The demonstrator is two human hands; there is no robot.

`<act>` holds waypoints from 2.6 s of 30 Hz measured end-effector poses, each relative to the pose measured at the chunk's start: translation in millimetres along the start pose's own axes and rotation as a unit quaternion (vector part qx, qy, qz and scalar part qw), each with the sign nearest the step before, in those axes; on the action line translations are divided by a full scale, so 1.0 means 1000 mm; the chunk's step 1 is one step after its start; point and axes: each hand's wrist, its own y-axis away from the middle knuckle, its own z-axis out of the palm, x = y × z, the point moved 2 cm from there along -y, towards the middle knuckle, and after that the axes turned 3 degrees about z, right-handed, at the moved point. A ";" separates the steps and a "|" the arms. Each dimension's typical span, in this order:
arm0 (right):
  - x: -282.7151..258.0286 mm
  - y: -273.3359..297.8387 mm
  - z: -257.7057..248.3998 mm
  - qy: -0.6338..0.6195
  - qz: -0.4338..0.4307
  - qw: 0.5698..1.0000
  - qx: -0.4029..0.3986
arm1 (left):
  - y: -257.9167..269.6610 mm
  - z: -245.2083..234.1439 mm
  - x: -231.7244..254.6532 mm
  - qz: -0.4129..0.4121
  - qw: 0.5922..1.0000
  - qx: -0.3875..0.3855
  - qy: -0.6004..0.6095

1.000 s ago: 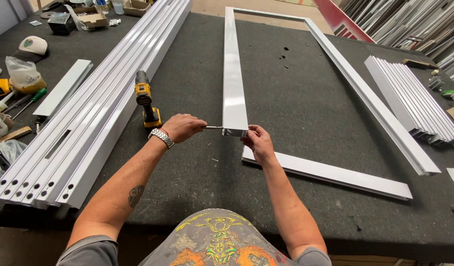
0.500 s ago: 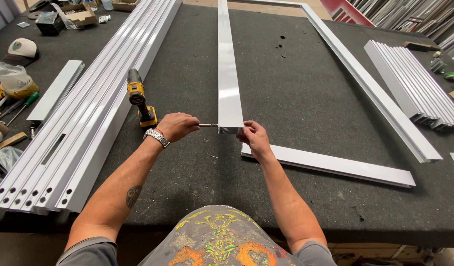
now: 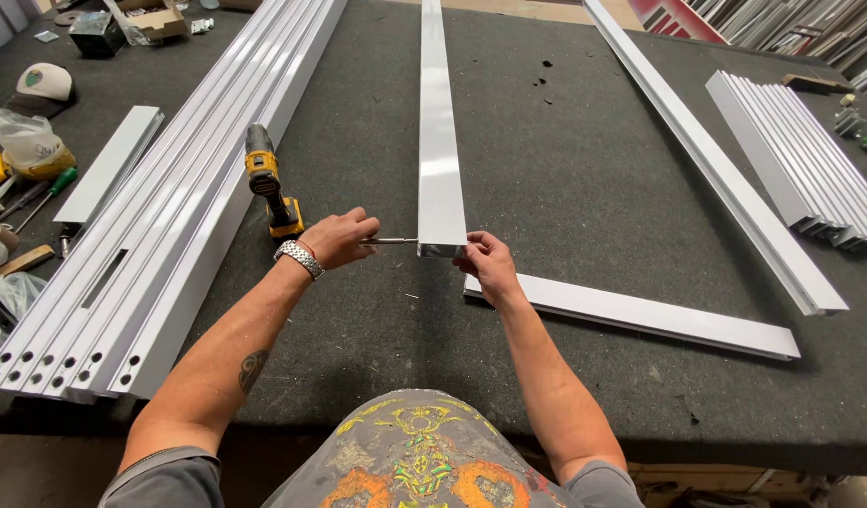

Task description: The person aligns two white metal frame pieces on a dark workbench and inserts a long metal screw into the corner joint using a screwdriver.

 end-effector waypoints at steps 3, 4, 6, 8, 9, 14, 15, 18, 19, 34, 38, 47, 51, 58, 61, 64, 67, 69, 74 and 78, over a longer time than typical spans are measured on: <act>0.004 -0.003 -0.004 -0.002 0.001 1.000 -0.001 | 0.001 0.001 -0.002 0.027 0.999 0.038 0.002; 0.005 -0.005 -0.004 -0.004 0.000 1.000 -0.002 | 0.004 -0.011 0.005 0.025 0.999 0.044 -0.016; 0.004 -0.004 -0.004 -0.007 0.001 1.000 -0.003 | 0.008 -0.018 0.009 0.024 0.998 0.048 -0.034; -0.001 -0.001 -0.001 -0.008 0.000 1.000 -0.003 | 0.007 -0.010 0.006 0.026 0.989 0.105 -0.099; -0.002 -0.001 0.000 -0.008 0.001 1.000 -0.003 | 0.009 -0.013 0.010 0.026 0.989 0.105 -0.099; -0.006 0.001 0.003 0.010 0.010 1.000 0.004 | 0.019 -0.017 0.023 -0.003 0.992 0.109 -0.060; -0.005 -0.002 0.001 0.011 0.010 1.000 0.003 | 0.018 -0.014 0.021 -0.004 0.992 0.109 -0.059; -0.004 -0.003 0.000 0.025 0.017 1.000 -0.002 | 0.015 -0.004 0.015 0.010 0.992 0.102 -0.075; -0.008 0.000 0.002 0.027 0.017 0.999 0.001 | 0.013 -0.002 0.013 0.016 0.992 0.095 -0.083; -0.028 0.007 0.006 0.036 0.029 0.999 -0.006 | -0.003 -0.022 0.014 0.052 0.998 0.017 -0.044; -0.032 0.007 0.007 0.041 0.029 0.999 -0.016 | -0.008 -0.008 0.020 0.066 0.977 0.129 -0.155; -0.024 0.005 -0.002 0.035 0.048 0.998 -0.021 | -0.003 -0.010 0.055 0.040 0.993 0.098 -0.060; -0.021 0.006 0.004 0.034 0.048 0.998 -0.021 | 0.000 -0.028 0.078 0.043 0.997 0.037 -0.050; -0.026 0.003 0.001 0.028 0.041 0.998 -0.022 | -0.027 0.003 0.081 0.032 0.989 0.138 -0.051; -0.035 0.003 0.003 0.029 0.035 0.999 -0.028 | -0.029 -0.006 0.079 0.050 0.979 0.186 -0.070; -0.042 0.009 0.004 0.025 0.032 0.998 -0.041 | -0.029 -0.010 0.076 0.062 0.978 0.188 -0.069; -0.054 0.015 -0.007 0.071 0.010 0.996 -0.048 | -0.028 -0.008 0.073 0.055 0.980 0.180 -0.063; -0.058 0.018 -0.033 0.119 -0.010 0.992 -0.044 | -0.030 -0.010 0.072 0.048 0.981 0.179 -0.055; 0.029 0.021 -0.160 0.806 0.066 0.586 -0.051 | -0.030 -0.020 0.072 0.043 0.981 0.180 -0.052; 0.037 0.012 -0.184 0.827 -0.003 0.561 -0.030 | -0.033 -0.026 0.074 0.041 0.981 0.179 -0.059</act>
